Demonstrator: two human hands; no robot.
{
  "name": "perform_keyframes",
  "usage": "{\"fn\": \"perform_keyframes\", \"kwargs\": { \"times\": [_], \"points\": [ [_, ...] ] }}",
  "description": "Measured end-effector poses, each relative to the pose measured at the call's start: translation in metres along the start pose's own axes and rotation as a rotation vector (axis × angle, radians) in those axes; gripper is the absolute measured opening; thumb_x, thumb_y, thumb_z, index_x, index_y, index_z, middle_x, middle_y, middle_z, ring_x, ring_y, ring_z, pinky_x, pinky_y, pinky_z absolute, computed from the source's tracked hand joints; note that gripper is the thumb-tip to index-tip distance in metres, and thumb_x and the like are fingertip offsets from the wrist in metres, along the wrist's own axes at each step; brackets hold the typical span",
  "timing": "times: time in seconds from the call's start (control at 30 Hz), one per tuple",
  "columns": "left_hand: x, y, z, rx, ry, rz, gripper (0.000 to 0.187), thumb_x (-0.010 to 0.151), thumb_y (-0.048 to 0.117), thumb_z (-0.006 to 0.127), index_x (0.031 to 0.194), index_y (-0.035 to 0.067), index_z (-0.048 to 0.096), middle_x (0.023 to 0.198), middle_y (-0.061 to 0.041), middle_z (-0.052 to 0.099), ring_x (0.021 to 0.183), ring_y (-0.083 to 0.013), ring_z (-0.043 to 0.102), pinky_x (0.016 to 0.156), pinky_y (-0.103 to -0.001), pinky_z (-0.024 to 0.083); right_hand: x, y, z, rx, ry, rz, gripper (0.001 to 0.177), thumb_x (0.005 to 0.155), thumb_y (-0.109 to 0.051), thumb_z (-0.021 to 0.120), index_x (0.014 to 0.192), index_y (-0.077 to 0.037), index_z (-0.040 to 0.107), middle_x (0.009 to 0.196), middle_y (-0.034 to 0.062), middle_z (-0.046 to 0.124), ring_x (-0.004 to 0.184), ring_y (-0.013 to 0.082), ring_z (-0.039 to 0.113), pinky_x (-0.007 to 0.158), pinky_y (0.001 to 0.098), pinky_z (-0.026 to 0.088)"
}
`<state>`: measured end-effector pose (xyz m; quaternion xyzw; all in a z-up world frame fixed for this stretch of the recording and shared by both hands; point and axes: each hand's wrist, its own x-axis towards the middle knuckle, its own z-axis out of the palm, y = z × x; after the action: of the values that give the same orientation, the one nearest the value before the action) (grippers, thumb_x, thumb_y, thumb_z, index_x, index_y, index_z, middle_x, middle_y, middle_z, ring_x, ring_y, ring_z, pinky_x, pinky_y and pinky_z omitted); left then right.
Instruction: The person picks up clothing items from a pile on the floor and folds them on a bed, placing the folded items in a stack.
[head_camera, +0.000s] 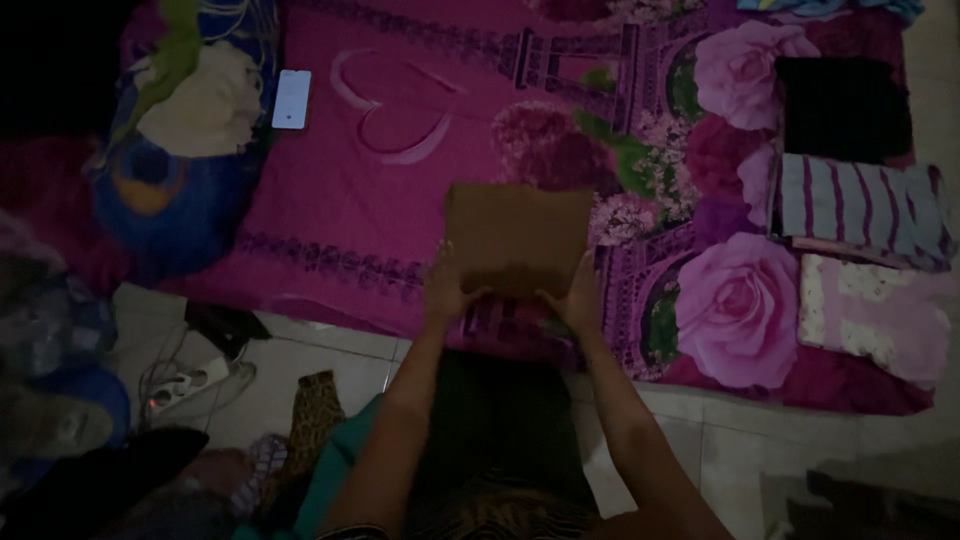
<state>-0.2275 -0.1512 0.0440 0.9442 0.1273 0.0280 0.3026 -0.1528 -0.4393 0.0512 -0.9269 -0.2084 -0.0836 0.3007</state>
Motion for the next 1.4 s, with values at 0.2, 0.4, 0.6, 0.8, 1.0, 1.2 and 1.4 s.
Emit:
{"fn": "perform_keyframes", "kwargs": {
  "times": [0.2, 0.4, 0.6, 0.8, 1.0, 1.2, 1.4],
  "points": [
    [-0.014, -0.031, 0.008, 0.296, -0.053, -0.008, 0.117, 0.082, 0.08, 0.055, 0.164, 0.008, 0.014, 0.173, -0.012, 0.015, 0.159, -0.0261, 0.014, 0.126, -0.059, 0.005, -0.012, 0.0, -0.012, -0.111, -0.114, 0.119, 0.131, 0.074, -0.074, 0.074, 0.161, 0.007, 0.017, 0.164, 0.0321, 0.025, 0.153, 0.0468, 0.023, 0.124, 0.0544, 0.021],
    [-0.029, -0.04, 0.004, 0.314, 0.084, 0.04, 0.112, 0.088, 0.08, 0.047, 0.164, 0.006, 0.013, 0.172, -0.013, 0.014, 0.159, -0.0286, 0.008, 0.125, -0.056, 0.003, -0.032, -0.001, -0.027, -0.388, -0.071, 0.097, 0.113, 0.087, -0.07, 0.061, 0.167, 0.001, 0.025, 0.171, 0.0227, 0.027, 0.159, 0.04, 0.025, 0.128, 0.0581, 0.018],
    [-0.043, -0.047, -0.003, 0.297, 0.009, -0.023, 0.11, 0.09, 0.082, 0.046, 0.166, 0.01, 0.012, 0.174, -0.01, 0.009, 0.161, -0.0276, 0.006, 0.128, -0.055, 0.007, -0.049, 0.001, -0.039, -0.297, -0.084, 0.144, 0.119, 0.085, -0.077, 0.058, 0.16, 0.008, 0.021, 0.168, 0.0279, 0.023, 0.157, 0.042, 0.019, 0.124, 0.0581, 0.013],
    [-0.052, -0.054, -0.004, 0.235, -0.001, -0.047, 0.11, 0.089, 0.08, 0.044, 0.166, 0.01, 0.01, 0.175, -0.009, 0.009, 0.162, -0.025, 0.005, 0.128, -0.054, 0.004, -0.054, 0.003, -0.041, -0.288, -0.126, 0.152, 0.119, 0.087, -0.079, 0.054, 0.162, 0.006, 0.018, 0.169, 0.0286, 0.018, 0.158, 0.0402, 0.015, 0.126, 0.0557, 0.01],
    [-0.051, -0.056, -0.003, 0.295, -0.046, -0.054, 0.107, 0.091, 0.079, 0.042, 0.165, 0.008, 0.009, 0.173, -0.011, 0.008, 0.159, -0.0252, 0.003, 0.127, -0.052, -0.001, -0.052, 0.005, -0.039, -0.34, -0.144, 0.158, 0.119, 0.087, -0.078, 0.054, 0.163, 0.006, 0.016, 0.169, 0.0275, 0.017, 0.158, 0.0404, 0.015, 0.126, 0.0549, 0.009],
    [-0.053, -0.055, 0.002, 0.241, 0.174, -0.003, 0.078, 0.106, 0.056, 0.034, 0.165, 0.007, 0.024, 0.172, -0.012, 0.024, 0.16, -0.0278, 0.018, 0.129, -0.056, 0.009, -0.049, 0.007, -0.037, -0.344, -0.134, 0.156, 0.116, 0.087, -0.073, 0.059, 0.161, 0.007, 0.02, 0.167, 0.0295, 0.02, 0.154, 0.0423, 0.021, 0.123, 0.0566, 0.011],
    [-0.014, -0.037, 0.012, -0.088, 0.216, -0.152, 0.057, 0.106, 0.046, 0.046, 0.137, 0.0, 0.056, 0.147, -0.026, 0.05, 0.138, -0.0412, 0.044, 0.119, -0.052, 0.035, -0.015, 0.005, -0.024, 0.066, 0.181, 0.243, 0.063, 0.107, -0.047, 0.059, 0.149, -0.002, 0.05, 0.153, 0.0235, 0.052, 0.146, 0.0395, 0.046, 0.125, 0.0463, 0.034]
  ]
}}
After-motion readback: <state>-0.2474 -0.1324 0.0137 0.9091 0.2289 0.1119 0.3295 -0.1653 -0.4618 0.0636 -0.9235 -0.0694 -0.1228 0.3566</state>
